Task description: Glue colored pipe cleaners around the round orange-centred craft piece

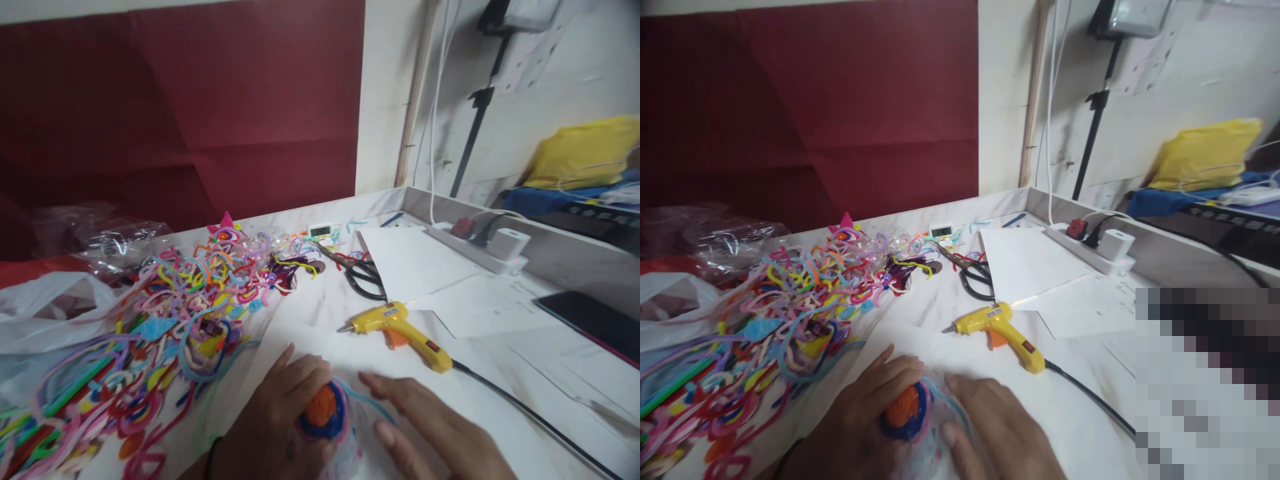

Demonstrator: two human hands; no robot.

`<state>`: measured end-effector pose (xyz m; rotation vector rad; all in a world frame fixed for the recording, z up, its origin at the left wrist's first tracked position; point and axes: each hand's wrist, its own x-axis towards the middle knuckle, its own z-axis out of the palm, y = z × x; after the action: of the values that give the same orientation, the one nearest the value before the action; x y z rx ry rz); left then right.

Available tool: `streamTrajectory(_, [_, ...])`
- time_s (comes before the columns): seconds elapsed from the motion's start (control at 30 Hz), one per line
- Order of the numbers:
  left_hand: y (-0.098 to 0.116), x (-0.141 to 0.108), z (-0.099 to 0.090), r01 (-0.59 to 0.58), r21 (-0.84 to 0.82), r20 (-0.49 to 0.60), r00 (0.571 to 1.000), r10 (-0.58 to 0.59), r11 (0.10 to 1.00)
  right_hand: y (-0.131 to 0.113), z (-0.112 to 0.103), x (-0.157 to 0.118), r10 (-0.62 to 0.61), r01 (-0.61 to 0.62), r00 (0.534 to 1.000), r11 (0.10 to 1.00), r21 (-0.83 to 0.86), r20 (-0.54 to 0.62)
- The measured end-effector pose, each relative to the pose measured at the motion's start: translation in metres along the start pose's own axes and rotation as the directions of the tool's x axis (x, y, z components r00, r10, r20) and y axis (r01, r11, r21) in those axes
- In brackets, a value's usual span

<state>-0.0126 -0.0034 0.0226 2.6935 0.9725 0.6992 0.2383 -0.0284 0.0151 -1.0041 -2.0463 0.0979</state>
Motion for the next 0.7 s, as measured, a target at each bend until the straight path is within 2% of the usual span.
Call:
streamTrajectory(0.1, [0.001, -0.001, 0.000, 0.022, 0.004, -0.019, 1.000, -0.022, 1.000, 0.024, -0.017, 0.011, 0.065, -0.067, 0.998, 0.987, -0.149, -0.018])
streamTrajectory(0.17, [0.002, -0.002, 0.000, 0.024, 0.009, -0.047, 0.999, -0.024, 1.000, 0.045, -0.022, 0.017, 0.149, -0.131, 0.987, 0.959, -0.250, 0.058])
streamTrajectory(0.2, [0.003, -0.002, -0.001, 0.026, 0.014, -0.060, 0.998, -0.025, 1.000, 0.055, -0.022, 0.020, 0.245, -0.192, 0.958, 0.935, -0.298, 0.150])
streamTrajectory(0.23, [0.004, -0.002, -0.001, 0.026, 0.020, -0.069, 0.997, -0.024, 0.999, 0.064, -0.020, 0.022, 0.298, -0.227, 0.935, 0.920, -0.320, 0.194])
streamTrajectory(0.37, [0.006, -0.003, -0.002, 0.015, 0.053, -0.080, 0.997, -0.011, 0.999, 0.081, -0.014, 0.033, 0.449, -0.343, 0.852, 0.867, -0.362, 0.268])
streamTrajectory(0.47, [0.005, -0.004, -0.002, 0.001, 0.063, -0.073, 0.997, 0.004, 0.998, 0.082, -0.016, 0.043, 0.557, -0.450, 0.775, 0.818, -0.358, 0.299])
streamTrajectory(0.57, [0.003, -0.004, -0.001, -0.001, 0.058, -0.055, 0.998, 0.004, 0.998, 0.085, -0.021, 0.048, 0.603, -0.530, 0.706, 0.798, -0.289, 0.371])
streamTrajectory(0.7, [0.002, -0.003, -0.002, 0.002, 0.039, -0.040, 0.999, -0.001, 0.999, 0.086, -0.030, 0.047, 0.596, -0.603, 0.671, 0.785, -0.143, 0.441])
